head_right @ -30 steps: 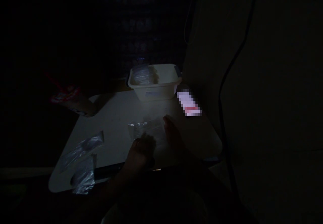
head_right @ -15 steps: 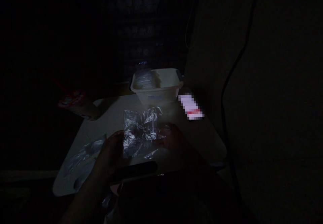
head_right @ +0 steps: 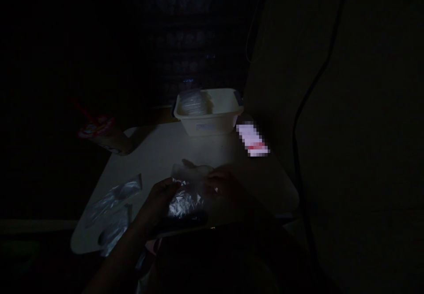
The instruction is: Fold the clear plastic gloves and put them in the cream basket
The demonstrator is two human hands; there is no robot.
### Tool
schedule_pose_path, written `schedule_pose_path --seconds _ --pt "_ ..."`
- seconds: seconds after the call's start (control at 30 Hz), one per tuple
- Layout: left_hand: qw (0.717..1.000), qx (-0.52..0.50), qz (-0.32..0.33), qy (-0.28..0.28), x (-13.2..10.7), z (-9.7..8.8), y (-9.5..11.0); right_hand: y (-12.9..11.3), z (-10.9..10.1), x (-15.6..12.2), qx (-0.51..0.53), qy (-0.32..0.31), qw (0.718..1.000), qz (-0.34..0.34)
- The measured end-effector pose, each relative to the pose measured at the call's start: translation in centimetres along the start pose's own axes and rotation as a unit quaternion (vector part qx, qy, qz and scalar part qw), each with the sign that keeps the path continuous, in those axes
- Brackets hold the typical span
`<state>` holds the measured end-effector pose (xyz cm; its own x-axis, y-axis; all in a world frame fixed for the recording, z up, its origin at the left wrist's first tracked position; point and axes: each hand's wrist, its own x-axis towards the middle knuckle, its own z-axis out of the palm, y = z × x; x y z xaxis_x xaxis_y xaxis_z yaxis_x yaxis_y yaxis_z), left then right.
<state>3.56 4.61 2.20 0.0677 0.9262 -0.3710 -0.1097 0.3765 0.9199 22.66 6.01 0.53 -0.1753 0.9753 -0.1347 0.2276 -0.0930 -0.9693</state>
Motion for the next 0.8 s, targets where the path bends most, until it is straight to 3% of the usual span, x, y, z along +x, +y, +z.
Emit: schedule_pose_path --seconds 0.03,0.1,0.2,0.33,0.47,0.57,0.8 --pt "1.000 0.018 0.010 0.002 0.0 -0.2 0.0 -0.2 -0.1 0.0 -0.012 -0.008 1.000 -0.007" --pt "0.999 0.046 0.024 -0.001 0.0 -0.4 0.2 -0.6 -0.2 0.1 0.062 -0.061 0.995 0.053" --pt "0.999 0.048 0.023 -0.007 -0.1 -0.6 0.2 -1.2 -0.3 0.2 0.156 -0.086 0.976 0.127" --pt "1.000 0.004 -0.005 -0.006 -0.1 -0.7 -0.1 -1.2 0.1 0.1 0.119 -0.133 0.976 0.124" --pt "0.999 -0.037 -0.027 0.001 -0.2 -1.0 0.2 -1.5 0.3 0.3 0.110 -0.109 0.976 0.151" --pt "0.997 -0.049 -0.046 -0.025 -0.4 -1.2 0.9 -1.9 0.3 0.3 0.144 -0.103 0.969 0.172" --pt "0.997 -0.042 -0.060 -0.037 -0.8 -1.9 1.9 -1.1 0.0 0.3 0.235 -0.112 0.953 0.155"
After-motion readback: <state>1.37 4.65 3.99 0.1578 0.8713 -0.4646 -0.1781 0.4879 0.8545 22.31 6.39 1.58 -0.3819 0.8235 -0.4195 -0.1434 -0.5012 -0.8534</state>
